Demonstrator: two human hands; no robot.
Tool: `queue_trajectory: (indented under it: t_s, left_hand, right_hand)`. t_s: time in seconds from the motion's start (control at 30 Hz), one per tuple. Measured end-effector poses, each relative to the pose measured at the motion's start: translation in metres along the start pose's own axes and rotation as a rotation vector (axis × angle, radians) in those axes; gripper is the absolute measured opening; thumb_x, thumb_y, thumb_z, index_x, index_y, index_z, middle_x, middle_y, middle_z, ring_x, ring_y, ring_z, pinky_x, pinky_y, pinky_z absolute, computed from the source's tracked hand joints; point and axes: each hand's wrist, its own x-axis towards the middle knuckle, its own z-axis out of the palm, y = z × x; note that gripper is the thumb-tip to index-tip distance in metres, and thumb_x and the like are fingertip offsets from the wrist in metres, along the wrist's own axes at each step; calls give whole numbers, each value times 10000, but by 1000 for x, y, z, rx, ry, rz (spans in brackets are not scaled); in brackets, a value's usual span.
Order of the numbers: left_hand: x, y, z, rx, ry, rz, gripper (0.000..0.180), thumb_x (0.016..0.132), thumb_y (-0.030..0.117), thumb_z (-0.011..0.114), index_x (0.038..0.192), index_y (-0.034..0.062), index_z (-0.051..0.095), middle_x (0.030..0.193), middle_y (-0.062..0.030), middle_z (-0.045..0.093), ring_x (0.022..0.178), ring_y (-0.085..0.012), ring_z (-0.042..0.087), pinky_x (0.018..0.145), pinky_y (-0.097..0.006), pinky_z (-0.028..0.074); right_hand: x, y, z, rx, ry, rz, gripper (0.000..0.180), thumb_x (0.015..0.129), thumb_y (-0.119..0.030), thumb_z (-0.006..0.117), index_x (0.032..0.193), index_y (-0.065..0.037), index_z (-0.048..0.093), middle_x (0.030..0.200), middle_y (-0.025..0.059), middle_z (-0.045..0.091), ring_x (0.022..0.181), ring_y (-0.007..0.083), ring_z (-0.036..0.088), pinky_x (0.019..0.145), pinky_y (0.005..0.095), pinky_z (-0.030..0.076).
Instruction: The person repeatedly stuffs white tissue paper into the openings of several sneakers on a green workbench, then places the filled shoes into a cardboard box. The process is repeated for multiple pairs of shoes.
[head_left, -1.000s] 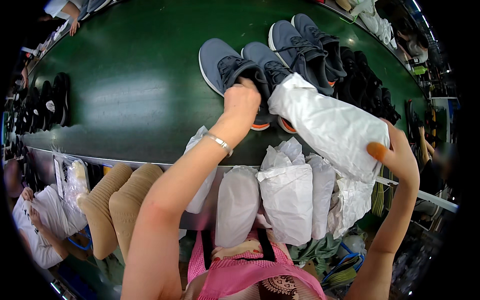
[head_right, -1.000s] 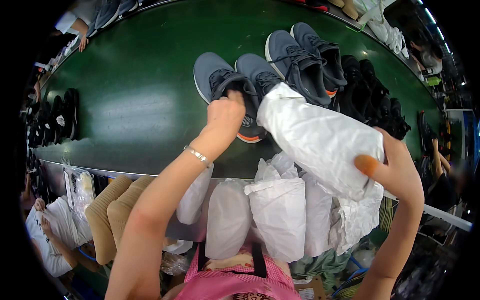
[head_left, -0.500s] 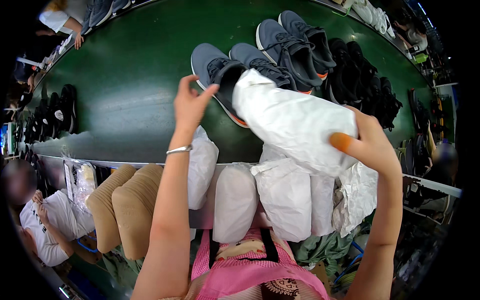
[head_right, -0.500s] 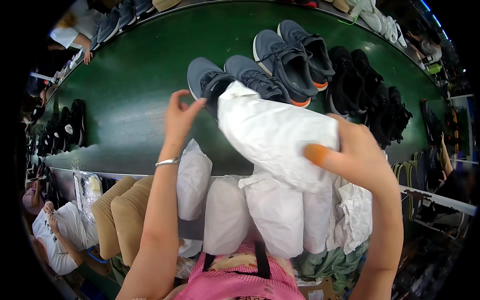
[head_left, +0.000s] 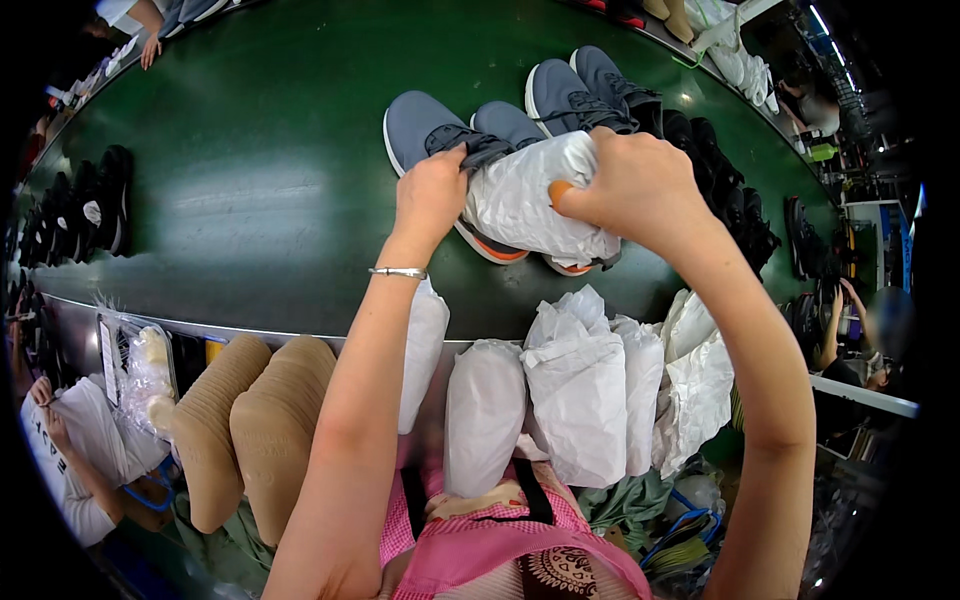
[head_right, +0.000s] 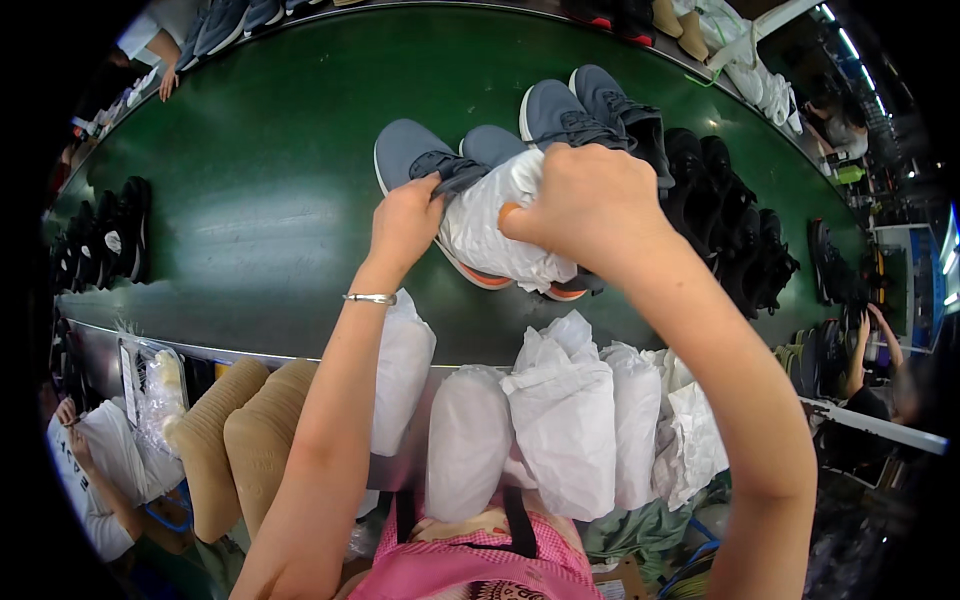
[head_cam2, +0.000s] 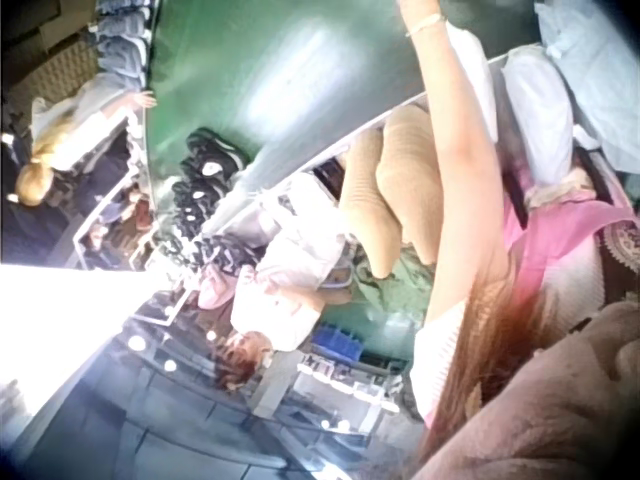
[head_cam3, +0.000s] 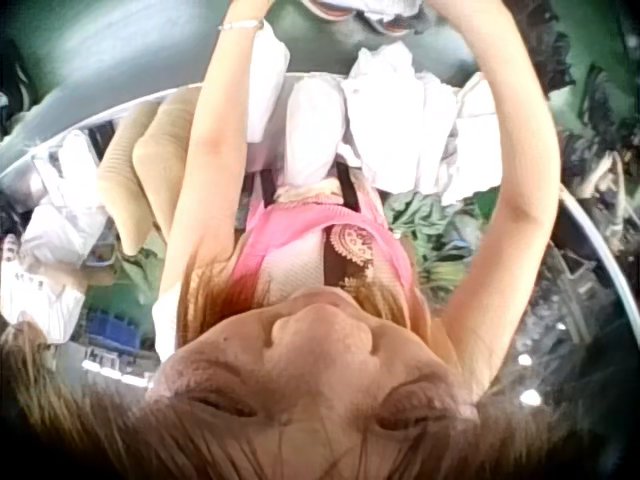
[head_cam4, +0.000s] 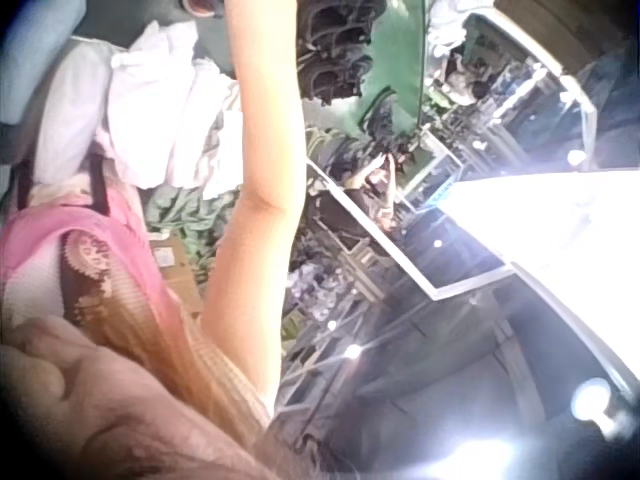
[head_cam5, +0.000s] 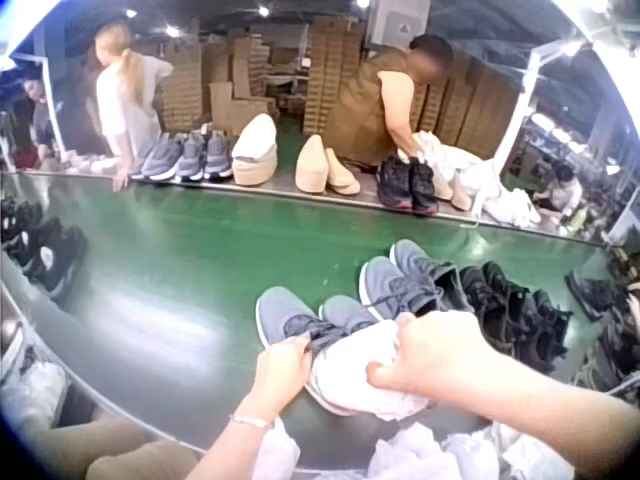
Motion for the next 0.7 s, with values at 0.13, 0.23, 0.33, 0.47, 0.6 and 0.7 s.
queue_trajectory:
  t_s: [0.13,0.23,0.33,0.47,0.6,0.7]
  left_hand:
    - [1,-3,5,-50,34,-8,325,798,102,566,1116,54,616,979,-147,644,865,-339,618,739,-425,502]
    - [-4,-11,8,-89,41,-85,347,788,95,563,1130,61,611,986,-137,641,882,-330,614,747,-421,499]
    - [-6,-8,11,-164,81,-66,369,781,100,570,1147,69,604,991,-128,642,896,-326,610,755,-418,495]
    - [0,-17,10,-340,72,-124,397,777,121,582,1173,110,594,1000,-124,647,895,-326,610,758,-411,491]
    - [11,-5,-9,-191,-44,-244,390,788,135,570,1171,190,611,965,-117,660,881,-318,616,743,-403,492]
    - [15,1,-18,-123,-120,-201,393,786,109,561,1166,187,621,925,-113,665,858,-316,621,730,-407,493]
  right_hand:
    - [10,-16,12,-61,142,-60,453,632,-405,680,775,17,595,637,155,620,594,309,631,567,385,514]
    - [12,-27,34,-52,301,-116,418,613,-361,715,739,9,568,613,131,618,510,276,620,475,359,497]
    - [1,-41,109,-17,528,-127,416,609,-298,744,794,-14,504,596,101,596,491,237,616,430,348,487]
    - [25,-47,141,225,488,-31,425,619,-270,745,832,-9,485,660,120,618,514,258,619,451,347,500]
    - [23,-31,101,78,265,-147,465,657,-310,737,923,19,544,690,154,646,691,326,653,659,427,514]
    - [33,-30,92,195,-64,-95,417,681,-288,733,891,37,579,699,189,644,681,361,646,643,425,513]
